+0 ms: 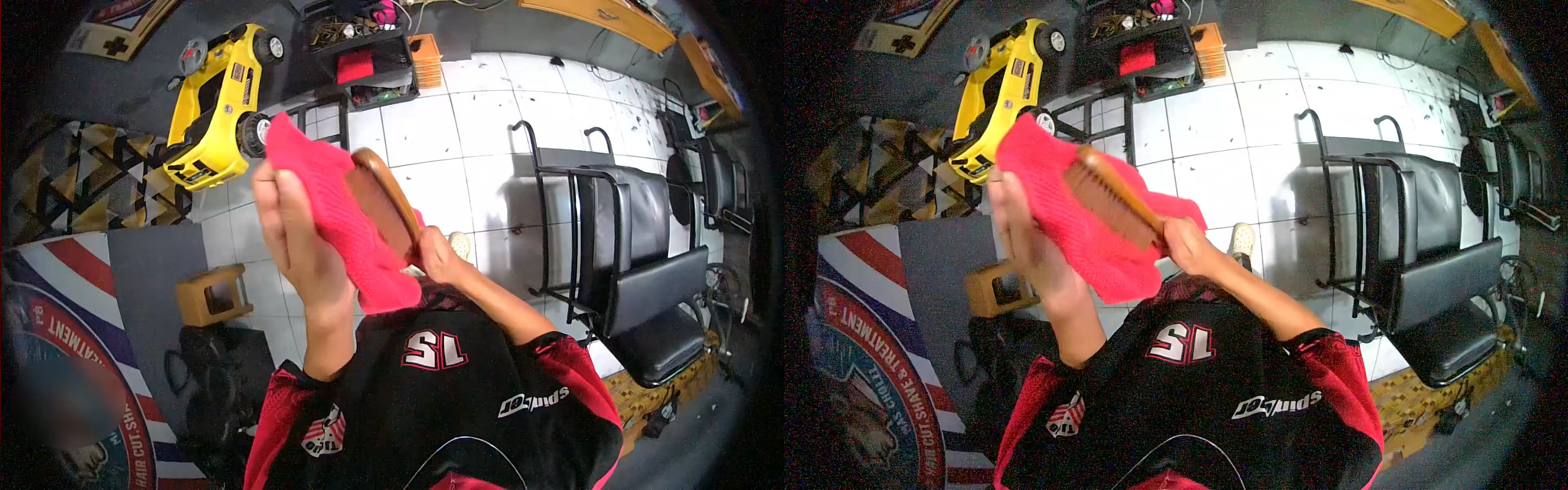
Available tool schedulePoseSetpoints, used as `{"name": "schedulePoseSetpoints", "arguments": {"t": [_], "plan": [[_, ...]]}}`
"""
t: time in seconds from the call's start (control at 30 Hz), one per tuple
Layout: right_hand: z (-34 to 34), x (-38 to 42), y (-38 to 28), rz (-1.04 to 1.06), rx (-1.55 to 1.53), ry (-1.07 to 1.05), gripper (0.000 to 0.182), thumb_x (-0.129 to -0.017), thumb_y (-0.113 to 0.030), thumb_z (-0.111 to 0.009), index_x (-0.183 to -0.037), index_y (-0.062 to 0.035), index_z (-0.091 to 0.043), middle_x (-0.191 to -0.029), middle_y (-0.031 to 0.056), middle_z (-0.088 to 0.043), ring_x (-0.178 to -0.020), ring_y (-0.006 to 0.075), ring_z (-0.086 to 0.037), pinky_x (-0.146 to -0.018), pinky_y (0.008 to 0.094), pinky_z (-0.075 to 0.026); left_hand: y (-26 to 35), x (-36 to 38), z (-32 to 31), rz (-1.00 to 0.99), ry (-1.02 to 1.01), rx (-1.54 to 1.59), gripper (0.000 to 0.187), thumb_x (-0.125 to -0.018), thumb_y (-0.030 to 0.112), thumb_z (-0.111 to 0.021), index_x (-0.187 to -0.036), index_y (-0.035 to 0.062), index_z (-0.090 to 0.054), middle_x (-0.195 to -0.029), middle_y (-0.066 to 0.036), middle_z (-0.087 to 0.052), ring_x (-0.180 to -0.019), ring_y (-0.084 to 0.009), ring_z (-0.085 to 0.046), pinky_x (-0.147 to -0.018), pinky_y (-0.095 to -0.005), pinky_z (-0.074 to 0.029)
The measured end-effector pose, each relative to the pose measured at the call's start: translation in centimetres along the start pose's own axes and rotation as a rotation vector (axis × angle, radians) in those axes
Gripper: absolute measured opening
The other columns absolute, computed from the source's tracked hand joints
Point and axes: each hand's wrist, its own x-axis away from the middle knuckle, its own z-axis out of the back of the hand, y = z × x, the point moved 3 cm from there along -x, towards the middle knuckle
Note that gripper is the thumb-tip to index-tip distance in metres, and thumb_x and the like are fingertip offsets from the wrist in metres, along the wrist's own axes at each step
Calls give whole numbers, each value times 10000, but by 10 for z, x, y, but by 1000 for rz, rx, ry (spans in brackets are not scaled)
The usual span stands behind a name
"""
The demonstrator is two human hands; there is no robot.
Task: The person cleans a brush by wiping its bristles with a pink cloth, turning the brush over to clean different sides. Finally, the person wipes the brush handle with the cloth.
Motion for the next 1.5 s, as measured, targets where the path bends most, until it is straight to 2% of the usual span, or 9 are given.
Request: {"name": "schedulePoseSetpoints", "arguments": {"t": [0.17,0.4,0.57,0.7,0.83,0.97,1.17,1.4,1.5], "plan": [[24,49,174,-499,696,-234,512,-936,-385,-260,-931,31,-560,-698,236,-578,-682,409,-549,-639,442,-450,22,0,0,10,16,285,255,-924,264,-402,-1039,39,-431,-846,-40,-522,-728,-106,-531,-650,-232,-446],[88,115,224,-943,907,-71,582,-916,-435,-234,-1005,37,-563,-819,264,-595,-805,407,-572,-707,469,-469,19,4,28,-40,52,298,300,-927,253,-403,-1119,23,-413,-959,-79,-520,-858,-129,-546,-704,-252,-468],[93,88,174,-1003,319,340,618,-905,-493,-246,-655,3,-517,-537,105,-495,-468,232,-499,-431,383,-379,14,10,23,-68,68,264,340,-931,242,-395,-1180,11,-407,-1039,-101,-515,-924,-138,-539,-747,-279,-479],[42,29,31,-498,-93,389,561,-915,-491,-241,-579,-73,-406,-492,-20,-352,-443,108,-332,-407,278,-276,2,13,-3,15,153,115,241,-937,236,-381,-1070,46,-442,-919,-58,-522,-773,-123,-540,-661,-260,-464],[-1,19,-36,-11,-101,176,460,-951,-349,-259,-644,-50,-427,-593,-31,-398,-533,75,-359,-479,240,-318,-12,12,-24,60,76,205,192,-940,219,-372,-1012,60,-453,-818,-32,-515,-684,-110,-510,-604,-238,-431],[-17,22,49,24,136,-3,419,-940,-317,-327,-772,5,-538,-630,139,-529,-574,252,-506,-557,356,-405,-1,7,-20,70,19,243,236,-934,239,-385,-1031,40,-468,-824,-51,-519,-713,-128,-533,-650,-254,-444],[35,99,205,-842,773,-455,789,-849,-625,-184,-901,27,-624,-899,264,-593,-869,384,-574,-808,428,-436,18,-10,11,-96,133,60,335,-930,315,-355,-1024,20,-483,-830,-92,-561,-703,-187,-585,-653,-303,-500],[78,162,297,-828,969,-113,757,-857,-600,-240,-765,50,-617,-772,253,-605,-765,381,-600,-703,430,-463,13,6,34,153,72,446,380,-931,347,-352,-1077,16,-468,-901,-102,-568,-763,-210,-588,-686,-338,-500],[71,103,189,-685,691,95,728,-868,-596,-227,-741,22,-589,-633,169,-595,-576,306,-588,-533,387,-453,9,12,51,84,92,358,389,-915,348,-384,-1112,24,-471,-978,-113,-575,-843,-242,-588,-763,-401,-486]]}}
